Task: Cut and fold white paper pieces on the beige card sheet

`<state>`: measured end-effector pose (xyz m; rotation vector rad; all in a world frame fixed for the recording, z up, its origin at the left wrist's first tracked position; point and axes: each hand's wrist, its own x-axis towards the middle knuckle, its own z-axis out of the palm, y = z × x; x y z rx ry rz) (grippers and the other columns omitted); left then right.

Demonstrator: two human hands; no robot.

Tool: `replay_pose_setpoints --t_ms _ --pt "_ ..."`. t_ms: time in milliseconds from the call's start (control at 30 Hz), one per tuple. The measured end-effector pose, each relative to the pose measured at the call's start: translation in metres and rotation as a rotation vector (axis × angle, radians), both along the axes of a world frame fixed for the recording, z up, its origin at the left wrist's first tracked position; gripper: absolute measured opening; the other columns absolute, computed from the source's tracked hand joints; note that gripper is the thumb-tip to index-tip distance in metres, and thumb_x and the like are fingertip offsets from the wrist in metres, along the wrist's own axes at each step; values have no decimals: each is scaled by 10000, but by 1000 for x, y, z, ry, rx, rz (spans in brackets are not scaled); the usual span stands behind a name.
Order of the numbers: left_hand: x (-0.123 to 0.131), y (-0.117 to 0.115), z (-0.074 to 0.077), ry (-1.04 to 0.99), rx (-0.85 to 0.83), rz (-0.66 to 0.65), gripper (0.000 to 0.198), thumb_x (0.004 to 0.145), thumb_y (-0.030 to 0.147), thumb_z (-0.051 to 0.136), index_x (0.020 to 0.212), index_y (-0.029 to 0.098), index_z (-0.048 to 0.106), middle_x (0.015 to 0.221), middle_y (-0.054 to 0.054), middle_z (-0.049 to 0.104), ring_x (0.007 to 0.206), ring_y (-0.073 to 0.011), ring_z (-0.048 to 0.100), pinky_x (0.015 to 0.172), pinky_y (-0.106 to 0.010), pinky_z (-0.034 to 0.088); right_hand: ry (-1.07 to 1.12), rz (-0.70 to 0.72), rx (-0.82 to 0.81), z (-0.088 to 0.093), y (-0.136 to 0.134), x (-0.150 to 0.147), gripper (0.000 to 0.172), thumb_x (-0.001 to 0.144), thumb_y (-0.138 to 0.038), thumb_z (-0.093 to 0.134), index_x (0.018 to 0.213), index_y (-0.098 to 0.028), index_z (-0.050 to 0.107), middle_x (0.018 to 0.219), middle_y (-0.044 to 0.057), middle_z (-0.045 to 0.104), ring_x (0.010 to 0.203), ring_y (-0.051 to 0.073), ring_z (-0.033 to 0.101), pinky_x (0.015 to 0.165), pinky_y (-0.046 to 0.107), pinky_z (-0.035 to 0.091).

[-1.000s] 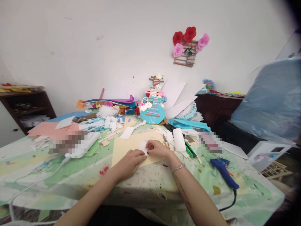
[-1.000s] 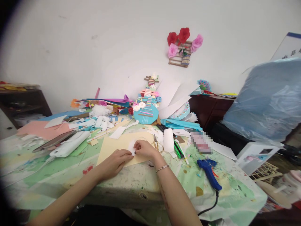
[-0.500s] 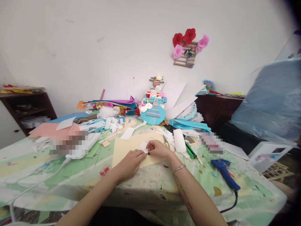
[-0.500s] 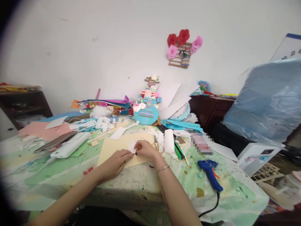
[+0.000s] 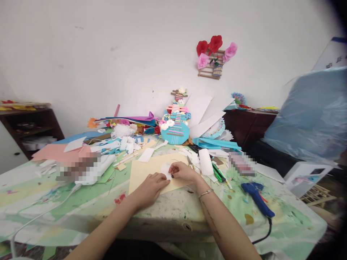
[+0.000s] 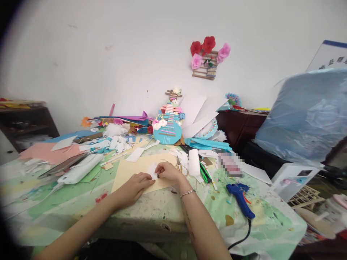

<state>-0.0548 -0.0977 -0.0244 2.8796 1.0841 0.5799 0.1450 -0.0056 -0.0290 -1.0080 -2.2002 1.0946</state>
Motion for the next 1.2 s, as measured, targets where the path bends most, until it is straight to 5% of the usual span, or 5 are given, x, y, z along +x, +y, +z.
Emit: replay_pose_setpoints --t_ms 400,567,667,933,1200 --pt "-4 4 -3 -178 -105 -19 331 821 104 389 1020 223 625 1065 -61 585 966 -184 523 876 -324 391 -70 -63 67 0 -2 -4 96 569 -97 629 655 -134 615 563 -40 519 538 74 457 484 175 326" --pt "-5 27 -4 -408 -263 79 328 743 64 423 975 190 617 989 -52 586 897 -149 552 760 -242 437 -70 -57 54 1 -4 -4 133 567 -64 583 656 -135 651 535 -37 533 517 74 463 474 174 323" --pt "-4 48 1 -359 -383 172 245 702 121 512 928 163 597 930 -55 558 800 -153 554 696 -256 444 -57 -63 56 2 -7 -5 158 570 -57 565 665 -139 661 545 -33 548 525 77 475 483 173 335" --pt "-3 81 12 -126 -559 -78 139 665 159 579 793 160 634 967 -58 514 870 -172 525 767 -260 416 -25 -111 62 -2 -14 -7 171 586 -38 541 675 -135 651 536 -42 518 510 66 453 477 162 327" --pt "-10 75 5 -287 -560 -79 142 734 252 568 791 162 662 988 -61 545 915 -176 523 840 -278 396 -38 -215 245 -9 -26 -9 172 606 -49 533 698 -144 643 588 -22 559 558 81 482 534 182 352"
